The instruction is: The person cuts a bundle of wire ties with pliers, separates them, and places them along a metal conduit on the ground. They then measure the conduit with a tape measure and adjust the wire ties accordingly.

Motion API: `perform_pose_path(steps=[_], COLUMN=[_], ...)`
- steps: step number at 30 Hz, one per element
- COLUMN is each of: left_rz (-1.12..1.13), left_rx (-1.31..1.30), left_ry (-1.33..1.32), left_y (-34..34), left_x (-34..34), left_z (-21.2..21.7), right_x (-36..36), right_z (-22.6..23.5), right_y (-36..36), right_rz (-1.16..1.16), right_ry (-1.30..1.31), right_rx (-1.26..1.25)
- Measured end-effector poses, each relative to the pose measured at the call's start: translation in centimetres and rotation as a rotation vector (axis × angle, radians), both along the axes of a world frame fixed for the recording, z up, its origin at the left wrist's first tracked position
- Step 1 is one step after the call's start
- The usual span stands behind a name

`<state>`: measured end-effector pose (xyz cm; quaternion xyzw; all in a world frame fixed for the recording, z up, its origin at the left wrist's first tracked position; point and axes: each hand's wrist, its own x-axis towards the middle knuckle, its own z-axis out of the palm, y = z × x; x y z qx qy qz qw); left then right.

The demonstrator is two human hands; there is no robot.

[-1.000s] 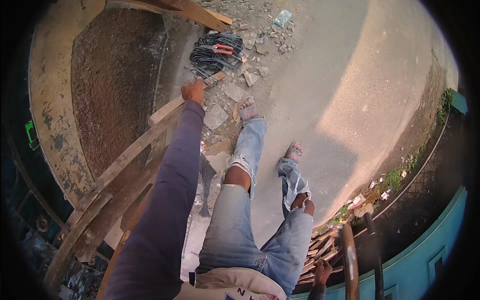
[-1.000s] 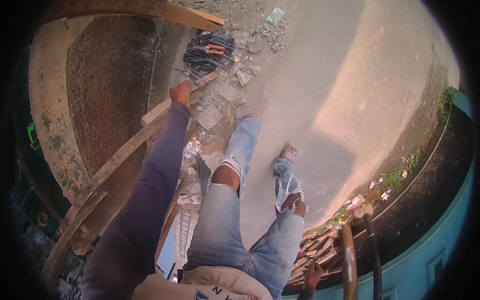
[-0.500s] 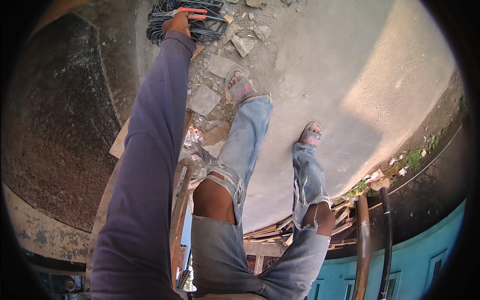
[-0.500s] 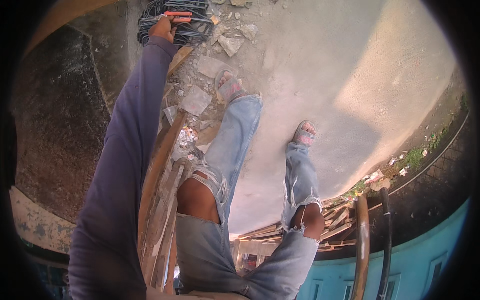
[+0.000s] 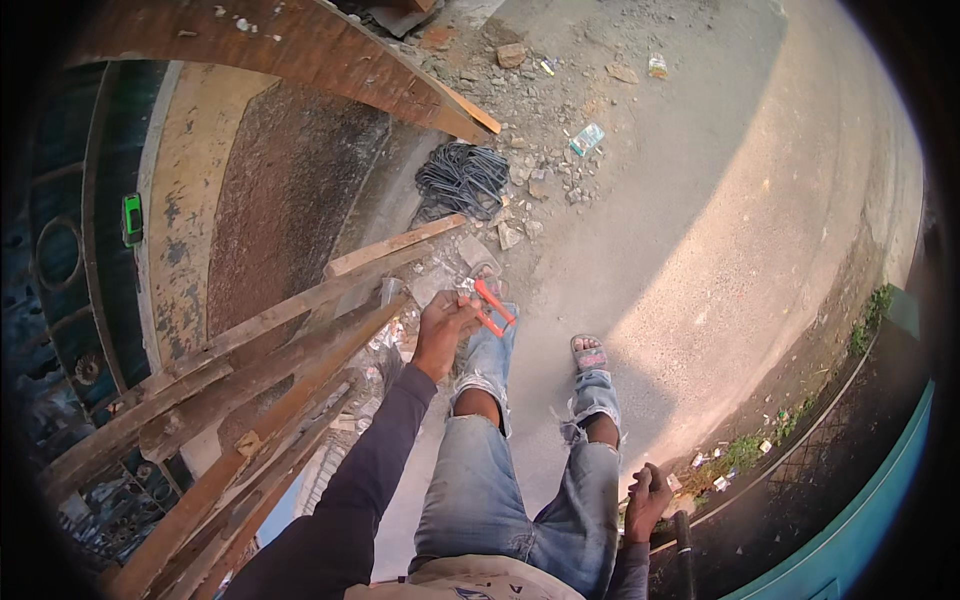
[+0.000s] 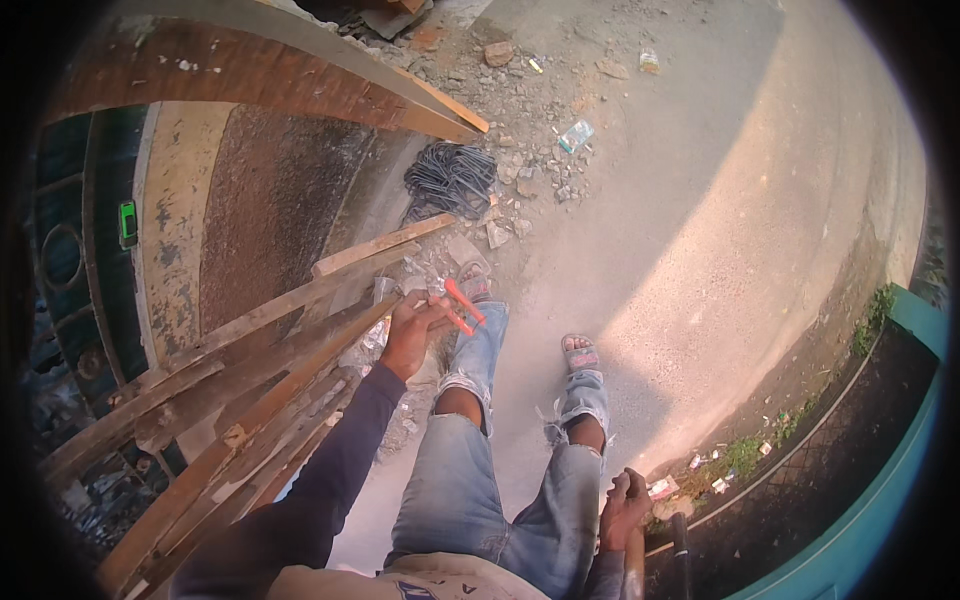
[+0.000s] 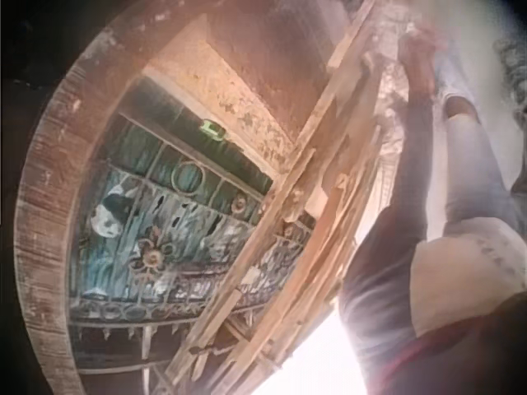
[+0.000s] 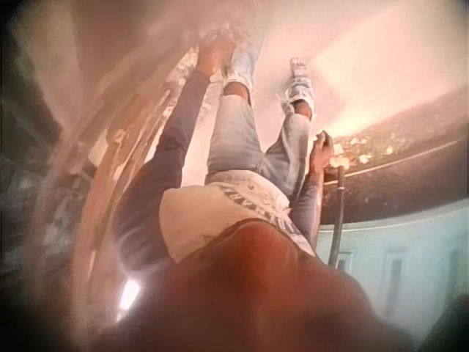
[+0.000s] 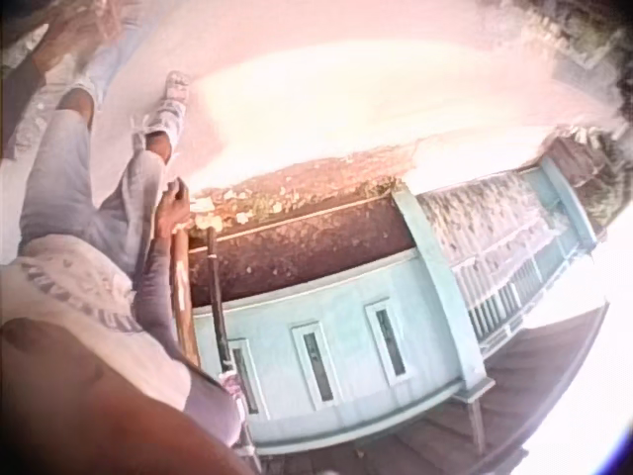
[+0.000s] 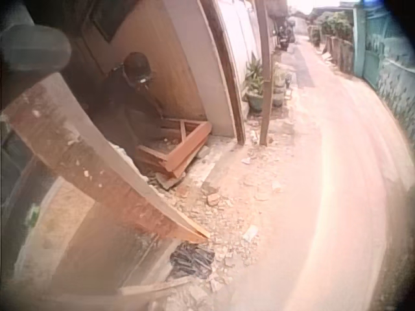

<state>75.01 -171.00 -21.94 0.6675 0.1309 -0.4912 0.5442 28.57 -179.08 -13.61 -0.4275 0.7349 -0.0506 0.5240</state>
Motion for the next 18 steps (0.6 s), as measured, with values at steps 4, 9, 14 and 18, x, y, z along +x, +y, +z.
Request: perform_pose_path(steps=[4, 9, 14, 18], left_rz=[0.154, 0.515, 0.851, 1.235], left_rx=[-0.024, -0.158, -0.297, -0.464], left_ry=[0.137, 0.155, 0.015, 0.083], left_y=[5.8, 9.7, 11.8, 14.2], left_x=[-15.6, -30.5, -37.2, -39.5], left_z=[11.6, 21.4, 24.6, 27.7], right_x=[6.6, 8.6, 6.7, 5.5], right_z=[5.5, 12.8, 15.8, 18.5], right_y=[-3.9, 0.5, 3.9, 7.8], right_rz=[0.530, 0.694, 0.852, 1.119], right_ry=[-0.370, -0.562, -0.723, -0.717], right_rx=[0.031, 0.460, 0.632, 0.745])
